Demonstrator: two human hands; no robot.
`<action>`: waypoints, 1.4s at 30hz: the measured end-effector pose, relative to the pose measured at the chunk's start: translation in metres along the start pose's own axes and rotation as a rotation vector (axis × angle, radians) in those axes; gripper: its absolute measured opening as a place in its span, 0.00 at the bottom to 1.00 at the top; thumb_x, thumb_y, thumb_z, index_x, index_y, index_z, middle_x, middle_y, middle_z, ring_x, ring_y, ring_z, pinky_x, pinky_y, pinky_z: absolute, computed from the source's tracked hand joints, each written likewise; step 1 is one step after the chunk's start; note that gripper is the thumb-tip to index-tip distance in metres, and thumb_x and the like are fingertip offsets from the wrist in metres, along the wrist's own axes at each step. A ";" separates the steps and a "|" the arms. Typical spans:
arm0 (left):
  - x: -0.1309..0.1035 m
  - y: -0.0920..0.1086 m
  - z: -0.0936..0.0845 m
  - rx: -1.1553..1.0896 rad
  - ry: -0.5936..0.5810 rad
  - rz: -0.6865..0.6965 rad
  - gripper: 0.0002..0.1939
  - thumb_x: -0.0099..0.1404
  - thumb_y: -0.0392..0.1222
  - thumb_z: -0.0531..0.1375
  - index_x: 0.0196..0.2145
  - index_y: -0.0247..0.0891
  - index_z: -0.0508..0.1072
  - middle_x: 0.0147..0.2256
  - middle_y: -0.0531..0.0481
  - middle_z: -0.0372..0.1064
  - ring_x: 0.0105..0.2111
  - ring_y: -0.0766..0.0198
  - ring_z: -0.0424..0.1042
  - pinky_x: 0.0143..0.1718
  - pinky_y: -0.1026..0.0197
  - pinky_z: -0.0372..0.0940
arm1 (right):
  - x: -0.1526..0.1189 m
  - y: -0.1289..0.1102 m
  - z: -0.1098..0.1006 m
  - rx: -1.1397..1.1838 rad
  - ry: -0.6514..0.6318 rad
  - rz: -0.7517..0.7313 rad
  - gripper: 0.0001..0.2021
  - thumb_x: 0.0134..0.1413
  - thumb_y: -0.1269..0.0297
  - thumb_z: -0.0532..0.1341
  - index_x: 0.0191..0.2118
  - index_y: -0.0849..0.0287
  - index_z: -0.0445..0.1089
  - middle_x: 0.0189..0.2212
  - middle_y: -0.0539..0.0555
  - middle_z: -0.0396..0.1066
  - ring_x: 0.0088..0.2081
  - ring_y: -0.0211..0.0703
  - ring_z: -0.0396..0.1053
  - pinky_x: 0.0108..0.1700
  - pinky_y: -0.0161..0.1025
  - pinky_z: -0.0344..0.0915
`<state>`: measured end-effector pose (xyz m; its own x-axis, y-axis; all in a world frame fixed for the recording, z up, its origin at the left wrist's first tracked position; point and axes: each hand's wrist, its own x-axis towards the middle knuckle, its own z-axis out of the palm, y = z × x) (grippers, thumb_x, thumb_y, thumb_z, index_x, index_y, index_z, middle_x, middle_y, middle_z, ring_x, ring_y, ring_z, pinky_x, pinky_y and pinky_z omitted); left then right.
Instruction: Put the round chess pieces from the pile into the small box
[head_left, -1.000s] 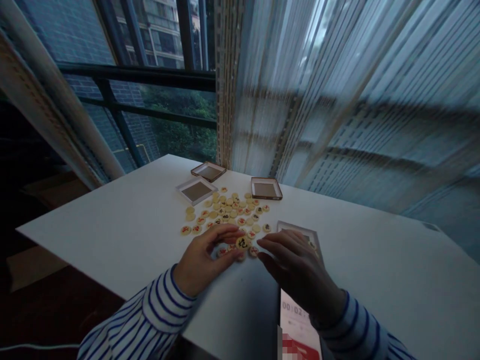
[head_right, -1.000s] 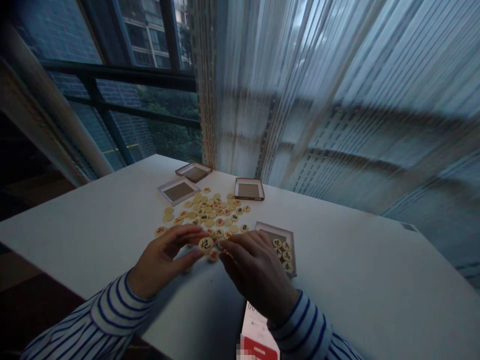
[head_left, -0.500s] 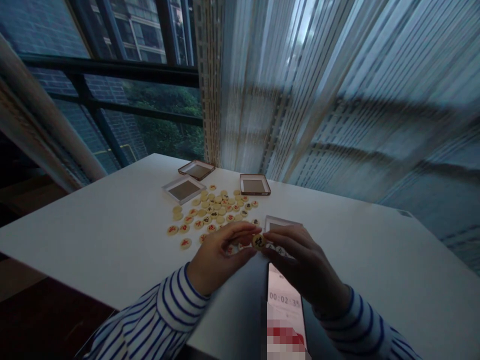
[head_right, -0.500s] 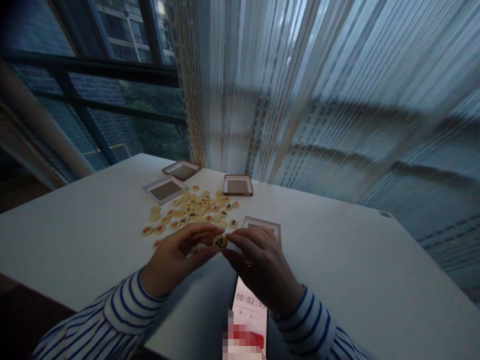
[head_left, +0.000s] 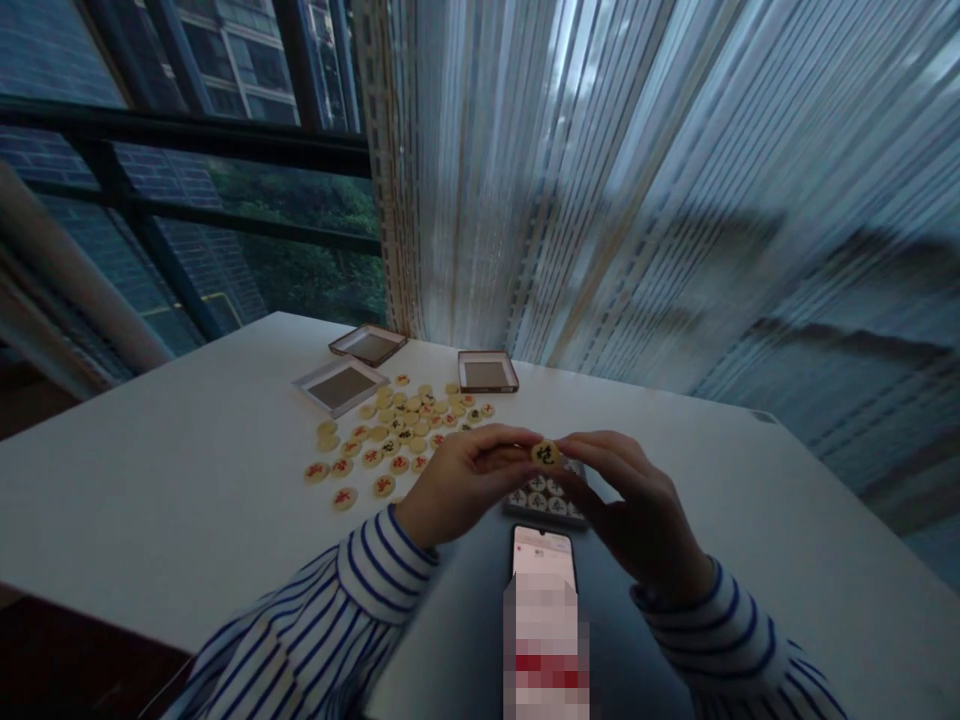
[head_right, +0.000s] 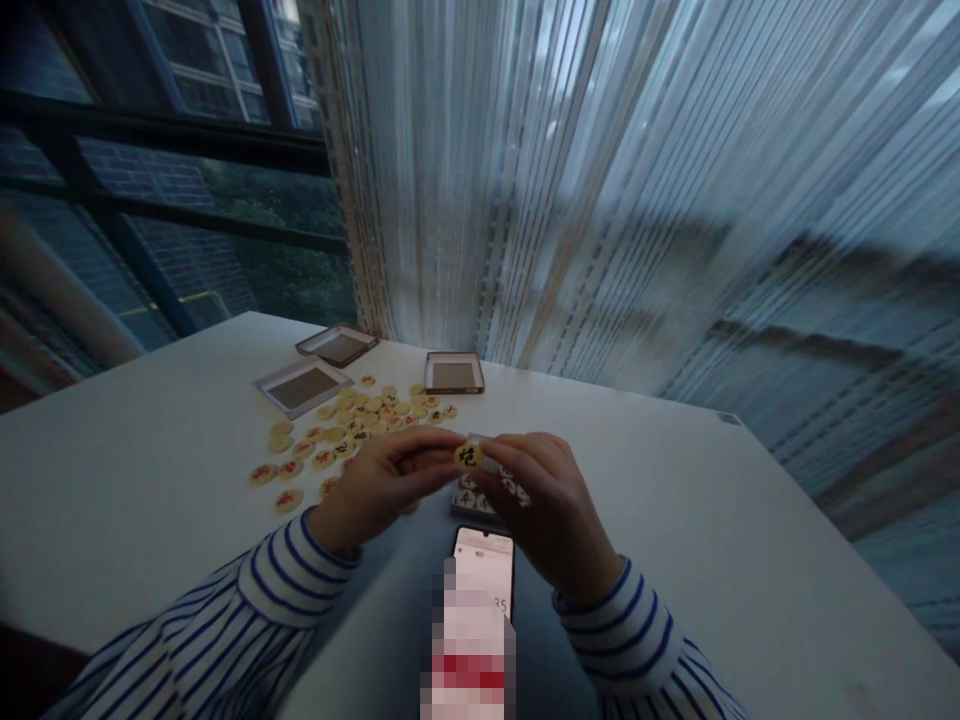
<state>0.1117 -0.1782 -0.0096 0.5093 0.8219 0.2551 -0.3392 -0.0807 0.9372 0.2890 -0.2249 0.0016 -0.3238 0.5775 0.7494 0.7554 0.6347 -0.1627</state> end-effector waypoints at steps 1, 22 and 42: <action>0.003 -0.001 0.001 -0.037 -0.001 -0.023 0.13 0.51 0.34 0.66 0.37 0.36 0.74 0.32 0.50 0.76 0.33 0.65 0.75 0.40 0.61 0.69 | 0.000 0.002 -0.001 -0.010 0.009 0.006 0.11 0.54 0.66 0.60 0.44 0.57 0.66 0.36 0.55 0.72 0.38 0.43 0.69 0.39 0.45 0.67; 0.022 -0.033 -0.007 -0.188 0.098 -0.107 0.17 0.44 0.40 0.70 0.33 0.34 0.74 0.32 0.48 0.77 0.34 0.61 0.76 0.42 0.55 0.69 | 0.016 0.030 0.006 0.042 -0.158 -0.042 0.11 0.55 0.62 0.59 0.43 0.59 0.66 0.35 0.56 0.73 0.37 0.42 0.70 0.39 0.43 0.67; 0.023 -0.039 -0.016 0.223 0.326 -0.070 0.13 0.53 0.43 0.62 0.36 0.34 0.72 0.32 0.48 0.74 0.31 0.63 0.73 0.34 0.59 0.68 | 0.001 0.073 0.027 -0.094 -0.389 0.144 0.09 0.50 0.60 0.62 0.38 0.55 0.70 0.49 0.59 0.66 0.51 0.52 0.62 0.49 0.55 0.61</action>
<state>0.1236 -0.1475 -0.0441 0.2352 0.9627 0.1337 -0.1143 -0.1092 0.9874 0.3284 -0.1643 -0.0262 -0.3881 0.8191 0.4224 0.8516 0.4940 -0.1756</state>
